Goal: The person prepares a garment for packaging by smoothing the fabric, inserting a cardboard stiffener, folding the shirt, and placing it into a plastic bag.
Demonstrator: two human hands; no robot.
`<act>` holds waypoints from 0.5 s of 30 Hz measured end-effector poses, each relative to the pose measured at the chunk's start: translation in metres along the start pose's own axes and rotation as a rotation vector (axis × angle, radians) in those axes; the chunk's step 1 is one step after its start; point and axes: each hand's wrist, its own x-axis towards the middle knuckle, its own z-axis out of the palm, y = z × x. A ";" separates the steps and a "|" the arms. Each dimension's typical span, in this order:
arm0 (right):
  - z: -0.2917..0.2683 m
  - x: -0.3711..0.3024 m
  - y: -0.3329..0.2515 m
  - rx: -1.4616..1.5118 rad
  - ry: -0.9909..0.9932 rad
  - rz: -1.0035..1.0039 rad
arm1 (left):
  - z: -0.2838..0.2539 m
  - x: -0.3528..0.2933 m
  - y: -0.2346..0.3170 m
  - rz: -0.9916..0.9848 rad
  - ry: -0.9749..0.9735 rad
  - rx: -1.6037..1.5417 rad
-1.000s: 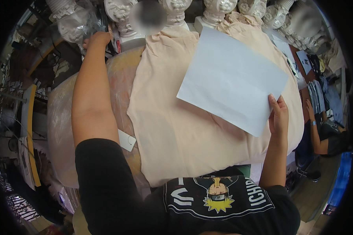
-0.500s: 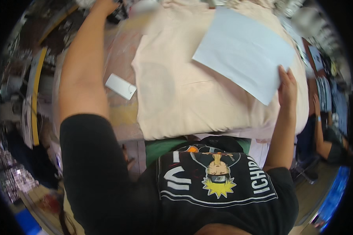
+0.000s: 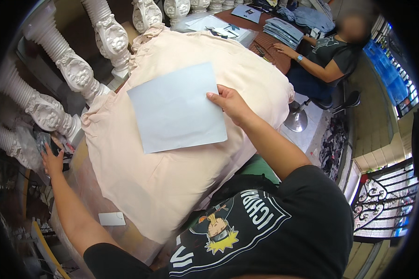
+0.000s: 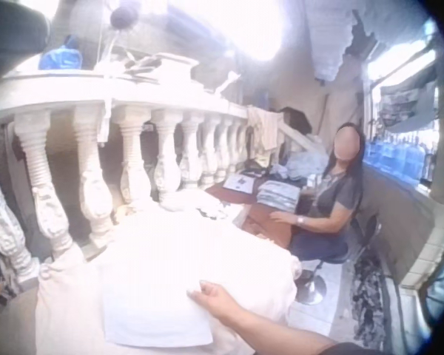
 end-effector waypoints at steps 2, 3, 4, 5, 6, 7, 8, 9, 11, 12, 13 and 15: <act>0.001 0.008 -0.004 -0.010 -0.005 0.001 | 0.009 0.009 0.004 -0.016 -0.018 -0.014; 0.001 0.011 -0.002 -0.020 -0.008 0.012 | 0.014 0.010 0.003 -0.015 0.017 -0.036; 0.002 0.013 -0.001 -0.017 -0.012 0.017 | 0.017 0.011 0.003 -0.025 0.002 -0.021; 0.002 0.013 0.000 -0.015 -0.011 0.020 | 0.013 0.009 0.008 -0.031 -0.012 -0.009; 0.003 0.013 0.002 -0.013 -0.010 0.024 | 0.011 0.008 0.012 -0.036 -0.026 0.004; 0.004 0.013 0.004 -0.019 -0.003 0.026 | 0.011 0.010 0.014 -0.040 -0.022 0.019; 0.004 0.014 0.005 -0.025 -0.001 0.026 | 0.009 0.010 0.014 -0.048 -0.015 0.034; 0.004 0.015 0.006 -0.032 0.002 0.026 | 0.009 0.010 0.014 -0.056 -0.008 0.048; 0.005 0.016 0.006 -0.046 0.000 0.042 | 0.028 0.025 0.001 -0.048 0.052 0.009; 0.004 0.016 0.006 -0.052 0.003 0.048 | 0.034 0.031 -0.003 -0.040 0.084 -0.011; 0.004 0.018 0.009 -0.036 -0.007 0.041 | 0.037 0.034 -0.007 -0.036 0.082 -0.023; 0.001 0.020 0.012 -0.008 -0.016 0.026 | 0.037 0.037 -0.005 -0.018 0.075 -0.053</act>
